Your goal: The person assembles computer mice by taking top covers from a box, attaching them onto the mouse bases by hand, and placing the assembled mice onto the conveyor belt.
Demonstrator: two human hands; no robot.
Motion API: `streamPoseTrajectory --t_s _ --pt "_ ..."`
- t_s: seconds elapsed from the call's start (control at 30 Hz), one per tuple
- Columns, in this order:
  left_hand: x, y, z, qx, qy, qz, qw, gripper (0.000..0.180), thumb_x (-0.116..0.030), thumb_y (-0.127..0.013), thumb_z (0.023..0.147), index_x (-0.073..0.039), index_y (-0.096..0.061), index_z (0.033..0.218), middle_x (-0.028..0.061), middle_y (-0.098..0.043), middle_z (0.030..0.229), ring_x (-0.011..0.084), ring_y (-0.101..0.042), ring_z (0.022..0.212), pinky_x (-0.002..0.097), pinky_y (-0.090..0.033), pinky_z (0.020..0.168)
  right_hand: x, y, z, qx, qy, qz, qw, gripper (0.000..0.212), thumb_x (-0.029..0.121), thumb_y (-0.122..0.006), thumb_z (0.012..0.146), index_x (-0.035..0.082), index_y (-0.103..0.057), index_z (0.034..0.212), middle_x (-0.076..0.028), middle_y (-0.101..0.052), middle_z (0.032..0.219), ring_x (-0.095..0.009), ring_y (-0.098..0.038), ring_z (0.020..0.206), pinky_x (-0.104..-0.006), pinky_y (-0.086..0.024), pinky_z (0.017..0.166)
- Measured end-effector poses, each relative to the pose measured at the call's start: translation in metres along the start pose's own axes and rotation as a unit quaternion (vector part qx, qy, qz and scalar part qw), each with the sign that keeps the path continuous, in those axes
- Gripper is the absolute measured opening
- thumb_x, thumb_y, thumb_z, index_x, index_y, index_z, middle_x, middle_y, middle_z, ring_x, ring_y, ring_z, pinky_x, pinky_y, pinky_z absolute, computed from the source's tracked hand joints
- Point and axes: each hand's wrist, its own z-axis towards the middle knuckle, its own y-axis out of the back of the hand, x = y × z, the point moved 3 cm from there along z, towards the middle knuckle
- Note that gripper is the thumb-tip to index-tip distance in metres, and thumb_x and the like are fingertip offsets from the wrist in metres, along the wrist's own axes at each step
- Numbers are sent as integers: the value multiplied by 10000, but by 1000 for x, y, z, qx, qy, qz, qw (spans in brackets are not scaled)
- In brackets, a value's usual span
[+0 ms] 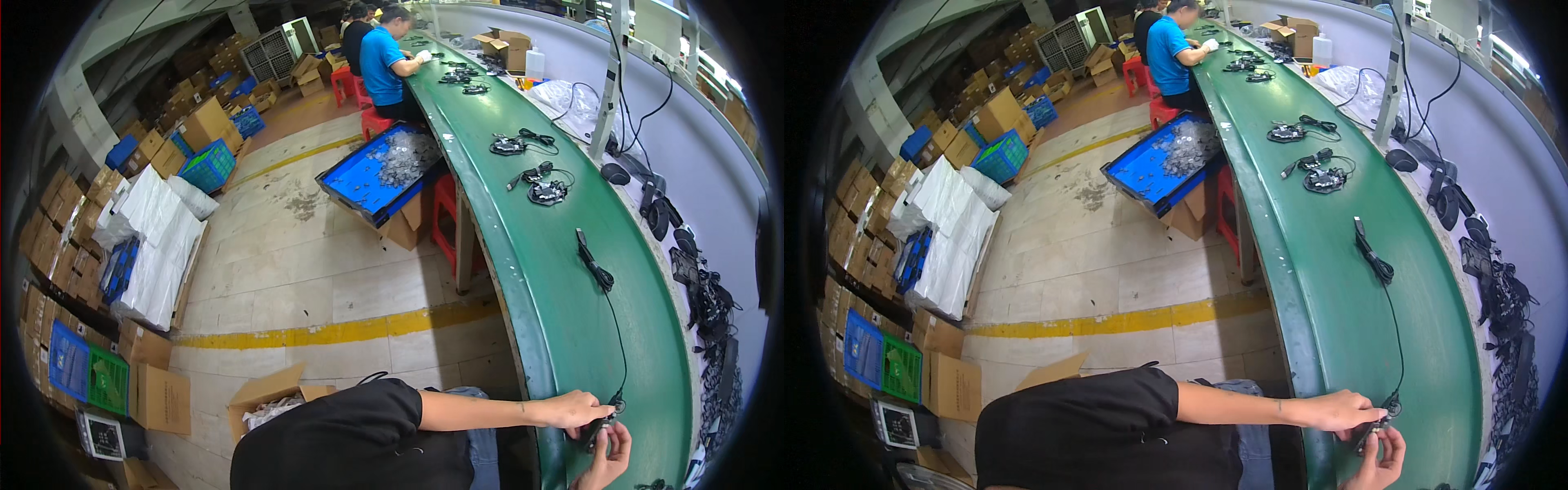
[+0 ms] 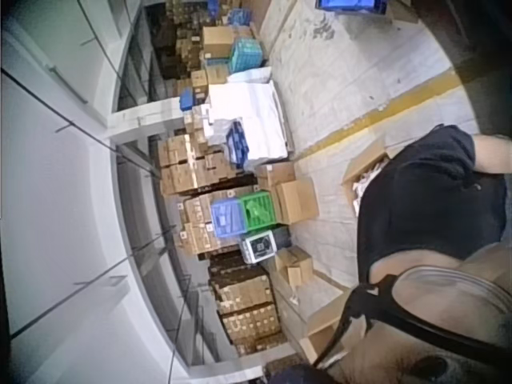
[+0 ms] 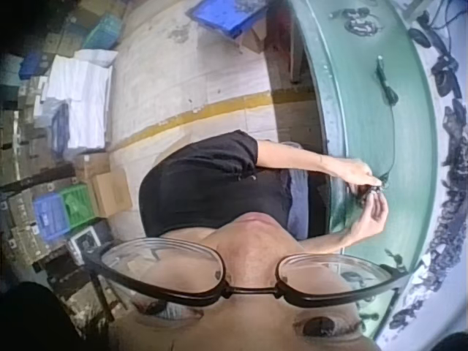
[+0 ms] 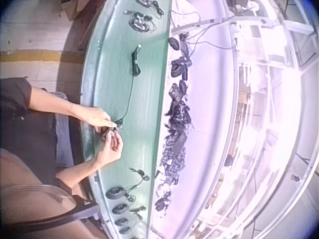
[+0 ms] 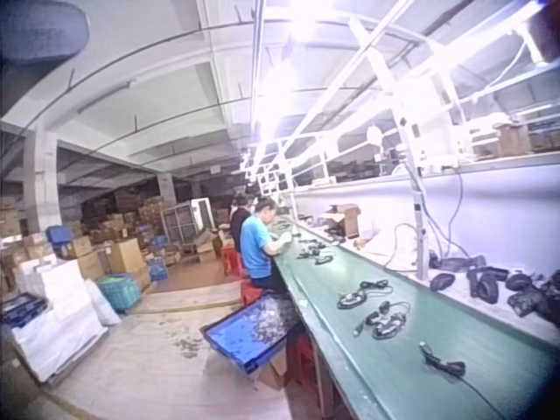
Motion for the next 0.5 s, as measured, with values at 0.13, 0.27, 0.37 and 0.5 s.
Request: streamPoseTrajectory --t_s 0.13,0.27,0.37,0.5 --pt "-9 -20 -1 138 -2 -221 965 558 -528 -465 972 -73 -489 1294 22 -586 997 124 -590 834 276 -508 701 -17 7 -9 -9 -90 211 973 313 29 -668 894 -43 -580 1185 -145 -652 1090 -221 -628 976 -311 -506 841" --pt "1 -37 16 53 -152 -332 929 526 -455 -466 994 -85 -445 1367 -8 -542 1081 63 -513 925 220 -441 816 8 -12 -22 -3 -82 267 960 357 93 -662 909 -36 -576 1230 -149 -622 1171 -229 -599 1054 -327 -475 918" --pt "6 -41 17 22 -152 -245 957 497 -417 -448 1013 -66 -450 1363 -10 -537 1072 56 -512 896 217 -448 798 23 -24 -31 0 -14 155 988 369 73 -681 897 -61 -585 1227 -163 -629 1169 -218 -612 1038 -323 -511 879" --pt "27 -31 34 19 -137 -251 958 500 -414 -442 1013 -38 -468 1342 16 -566 1038 66 -556 824 227 -515 704 49 -31 -33 -91 70 -86 990 318 81 -708 878 -84 -625 1137 -187 -669 1085 -220 -660 914 -337 -557 806"
